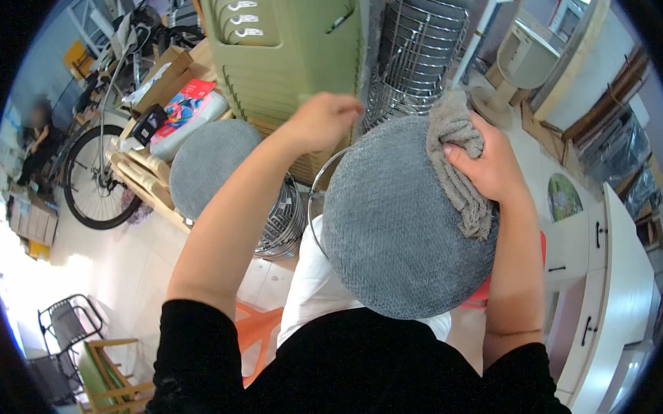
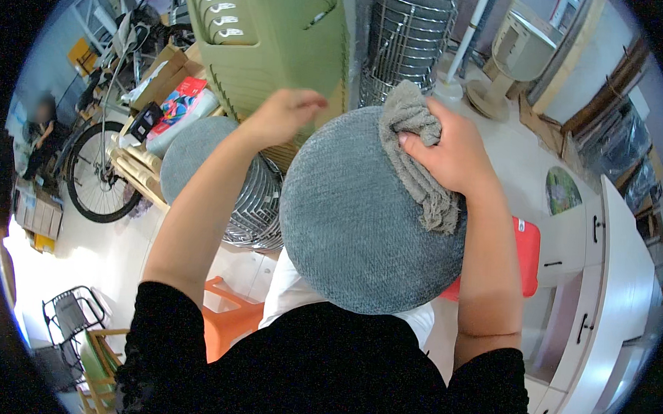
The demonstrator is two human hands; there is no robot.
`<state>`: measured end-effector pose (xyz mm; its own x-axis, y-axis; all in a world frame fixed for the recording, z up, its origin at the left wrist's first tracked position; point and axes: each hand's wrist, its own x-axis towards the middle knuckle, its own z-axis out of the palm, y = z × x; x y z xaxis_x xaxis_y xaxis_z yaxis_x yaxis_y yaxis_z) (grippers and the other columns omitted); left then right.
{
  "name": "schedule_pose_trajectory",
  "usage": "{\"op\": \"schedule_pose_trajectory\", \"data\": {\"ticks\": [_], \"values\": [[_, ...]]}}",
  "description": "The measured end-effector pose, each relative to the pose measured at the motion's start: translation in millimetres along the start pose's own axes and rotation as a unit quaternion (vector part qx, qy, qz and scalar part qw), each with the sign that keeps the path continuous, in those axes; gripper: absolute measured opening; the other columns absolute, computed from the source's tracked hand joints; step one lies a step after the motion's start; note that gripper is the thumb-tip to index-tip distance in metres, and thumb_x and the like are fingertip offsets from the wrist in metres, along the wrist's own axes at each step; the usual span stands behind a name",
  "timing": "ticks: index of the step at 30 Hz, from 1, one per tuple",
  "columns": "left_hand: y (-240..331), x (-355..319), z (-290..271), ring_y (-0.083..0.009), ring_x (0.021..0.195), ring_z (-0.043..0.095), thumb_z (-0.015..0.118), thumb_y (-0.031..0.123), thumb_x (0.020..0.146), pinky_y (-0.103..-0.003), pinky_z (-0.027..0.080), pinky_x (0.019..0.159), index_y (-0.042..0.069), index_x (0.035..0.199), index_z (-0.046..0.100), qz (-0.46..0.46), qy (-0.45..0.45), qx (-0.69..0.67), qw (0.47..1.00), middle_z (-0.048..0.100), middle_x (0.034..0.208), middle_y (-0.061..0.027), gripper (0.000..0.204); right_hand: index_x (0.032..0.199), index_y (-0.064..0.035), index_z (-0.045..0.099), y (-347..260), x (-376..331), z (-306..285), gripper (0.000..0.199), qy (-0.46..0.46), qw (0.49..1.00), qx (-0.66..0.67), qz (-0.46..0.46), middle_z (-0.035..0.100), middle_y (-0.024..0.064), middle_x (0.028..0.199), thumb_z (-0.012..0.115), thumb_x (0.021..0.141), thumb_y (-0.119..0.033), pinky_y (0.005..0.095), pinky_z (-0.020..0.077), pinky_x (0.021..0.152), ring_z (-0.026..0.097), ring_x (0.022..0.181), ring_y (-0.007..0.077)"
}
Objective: The person wipes the metal frame and fabric seat of a stool with a gray cloth. They rotate the stool to access different sides, remove the seat cushion to clean underneath, then replace the cushion and continue wiping the frame and seat surface.
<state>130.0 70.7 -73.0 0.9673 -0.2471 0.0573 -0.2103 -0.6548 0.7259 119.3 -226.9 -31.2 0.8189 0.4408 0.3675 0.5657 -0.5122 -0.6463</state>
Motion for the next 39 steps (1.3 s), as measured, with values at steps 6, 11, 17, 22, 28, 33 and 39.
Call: {"op": "schedule_pose_trajectory", "data": {"ticks": [6,11,17,22,28,33,39], "values": [[36.6,-6.1,-0.6,-0.0184,0.117,0.056,0.052,0.017,0.098,-0.031,0.040,0.103,-0.001,0.128,0.056,0.055,0.190,-0.206,0.958,0.064,0.124,-0.0094,0.036,0.114,-0.0040,0.061,-14.2,-9.3,-3.1,0.043,-0.004,1.000,-0.012,-0.016,0.069,0.0158,0.098,0.073,0.077,-0.022,0.0365,0.0497,0.081,0.066,0.090,0.0298],[60.4,19.5,12.7,-0.0196,0.125,0.051,0.054,0.020,0.096,-0.033,0.036,0.107,-0.001,0.134,0.051,0.195,0.363,-0.054,0.909,0.058,0.132,-0.0112,0.043,0.113,-0.0036,0.061,-16.3,-16.5,-3.4,0.041,0.015,1.000,0.001,-0.022,0.069,0.0154,0.097,0.072,0.077,-0.021,0.0353,0.0496,0.082,0.066,0.091,0.0286],[67.7,24.9,34.3,-0.0216,0.111,0.058,0.056,0.033,0.094,-0.034,0.043,0.098,-0.001,0.120,0.062,0.020,-0.098,-0.302,0.948,0.063,0.121,-0.0134,0.043,0.112,-0.0036,0.061,-20.2,-29.3,-7.9,0.039,0.039,0.999,0.015,-0.019,0.069,0.0149,0.096,0.071,0.078,-0.018,0.0349,0.0501,0.081,0.067,0.089,0.0284],[64.6,1.8,28.4,-0.0132,0.087,0.059,0.056,0.033,0.096,-0.029,0.048,0.080,-0.001,0.113,0.066,0.031,0.001,-0.215,0.976,0.067,0.096,-0.0033,0.039,0.112,-0.0025,0.061,-18.9,-30.3,-8.5,0.038,0.020,1.000,0.002,-0.014,0.069,0.0151,0.097,0.070,0.078,-0.017,0.0348,0.0499,0.083,0.067,0.089,0.0282],[91.9,-5.4,27.8,-0.0399,0.094,0.063,0.057,0.029,0.088,-0.046,0.050,0.081,0.002,0.100,0.069,0.116,0.076,0.129,0.982,0.068,0.095,-0.0215,0.032,0.114,-0.0011,0.060,-22.2,-18.8,-0.4,0.040,0.021,0.999,-0.013,-0.027,0.069,0.0163,0.098,0.070,0.078,-0.017,0.0356,0.0495,0.084,0.067,0.089,0.0294],[130.9,-109.6,10.8,-0.0279,0.073,0.062,0.060,0.005,0.083,-0.033,0.049,0.065,0.003,0.077,0.065,0.386,0.298,-0.011,0.873,0.063,0.080,-0.0125,0.007,0.116,-0.0006,0.060,-3.9,-25.2,-8.7,0.044,0.033,0.998,-0.023,-0.038,0.068,0.0193,0.101,0.071,0.077,-0.017,0.0374,0.0494,0.085,0.067,0.093,0.0328],[163.2,-205.0,35.1,-0.0262,0.104,0.055,0.048,0.018,0.093,-0.041,0.043,0.091,0.000,0.106,0.060,0.720,0.384,-0.075,0.574,0.060,0.101,-0.0125,0.026,0.114,-0.0005,0.060,-24.7,-20.6,-0.4,0.047,0.046,0.996,-0.043,-0.070,0.066,0.0216,0.100,0.073,0.075,-0.023,0.0428,0.0501,0.081,0.063,0.093,0.0404]]}}
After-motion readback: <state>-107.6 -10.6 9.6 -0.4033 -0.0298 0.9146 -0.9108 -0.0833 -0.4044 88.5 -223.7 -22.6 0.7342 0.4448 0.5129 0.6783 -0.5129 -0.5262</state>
